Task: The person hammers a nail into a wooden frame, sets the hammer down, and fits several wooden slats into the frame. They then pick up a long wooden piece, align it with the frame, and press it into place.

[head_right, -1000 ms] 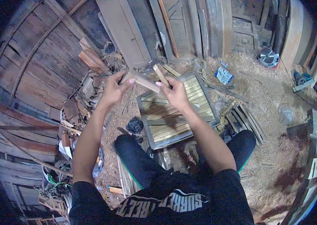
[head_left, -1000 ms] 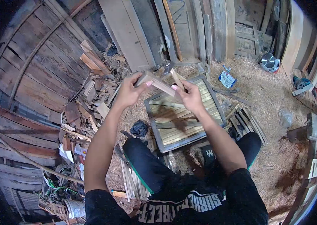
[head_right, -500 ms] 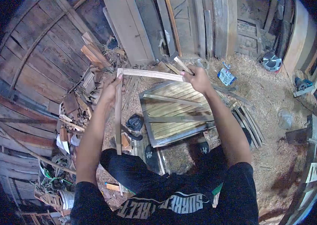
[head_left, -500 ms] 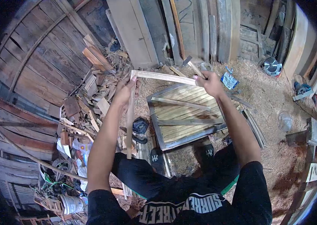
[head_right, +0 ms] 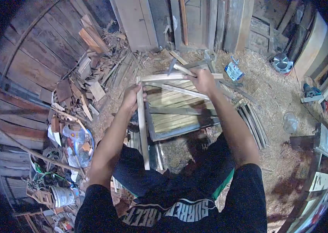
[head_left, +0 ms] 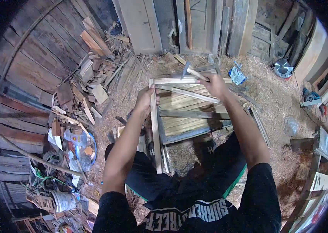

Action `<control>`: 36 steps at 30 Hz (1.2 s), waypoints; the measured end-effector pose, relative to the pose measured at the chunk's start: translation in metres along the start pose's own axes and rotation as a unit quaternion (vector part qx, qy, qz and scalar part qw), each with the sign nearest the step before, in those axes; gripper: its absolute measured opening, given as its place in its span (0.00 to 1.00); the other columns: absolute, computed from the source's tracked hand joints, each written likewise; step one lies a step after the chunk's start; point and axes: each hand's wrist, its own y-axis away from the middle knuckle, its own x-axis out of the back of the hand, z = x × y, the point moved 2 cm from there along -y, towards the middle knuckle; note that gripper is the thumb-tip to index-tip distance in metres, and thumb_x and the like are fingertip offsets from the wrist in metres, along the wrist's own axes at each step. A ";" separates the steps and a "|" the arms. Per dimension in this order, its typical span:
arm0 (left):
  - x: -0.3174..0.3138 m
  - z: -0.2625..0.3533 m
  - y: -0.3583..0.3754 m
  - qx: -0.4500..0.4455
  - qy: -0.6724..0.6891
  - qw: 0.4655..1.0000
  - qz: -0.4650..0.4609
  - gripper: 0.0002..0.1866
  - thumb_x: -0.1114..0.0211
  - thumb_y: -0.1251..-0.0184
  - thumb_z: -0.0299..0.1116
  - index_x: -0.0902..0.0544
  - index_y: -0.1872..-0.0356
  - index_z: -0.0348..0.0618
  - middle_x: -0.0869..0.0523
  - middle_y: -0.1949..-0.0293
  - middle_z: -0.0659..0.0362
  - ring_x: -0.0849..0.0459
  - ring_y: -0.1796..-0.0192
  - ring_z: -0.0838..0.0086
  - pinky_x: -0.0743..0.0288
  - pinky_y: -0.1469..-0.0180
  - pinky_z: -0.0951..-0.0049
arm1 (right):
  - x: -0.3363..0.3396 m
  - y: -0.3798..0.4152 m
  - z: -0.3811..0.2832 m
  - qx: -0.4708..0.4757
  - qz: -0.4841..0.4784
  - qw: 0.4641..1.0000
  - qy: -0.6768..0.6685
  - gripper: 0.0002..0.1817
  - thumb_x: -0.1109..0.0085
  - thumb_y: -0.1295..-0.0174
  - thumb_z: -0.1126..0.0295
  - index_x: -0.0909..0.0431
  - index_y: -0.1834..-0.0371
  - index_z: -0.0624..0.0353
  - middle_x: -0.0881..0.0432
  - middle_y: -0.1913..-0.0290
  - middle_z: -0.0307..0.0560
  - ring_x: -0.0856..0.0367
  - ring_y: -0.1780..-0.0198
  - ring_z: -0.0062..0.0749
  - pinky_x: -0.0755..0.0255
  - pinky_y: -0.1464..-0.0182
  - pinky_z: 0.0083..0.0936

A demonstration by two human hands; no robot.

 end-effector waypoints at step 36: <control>0.036 -0.066 -0.052 -0.070 -0.309 0.946 0.065 0.28 0.29 0.22 0.33 0.21 0.26 0.32 0.05 0.55 0.50 0.15 0.67 0.78 0.21 0.63 0.75 | -0.062 -0.044 0.066 0.041 -0.040 0.993 0.102 0.24 0.24 0.36 0.48 0.07 0.45 0.53 0.08 0.54 0.60 0.09 0.49 0.60 0.18 0.44 0.49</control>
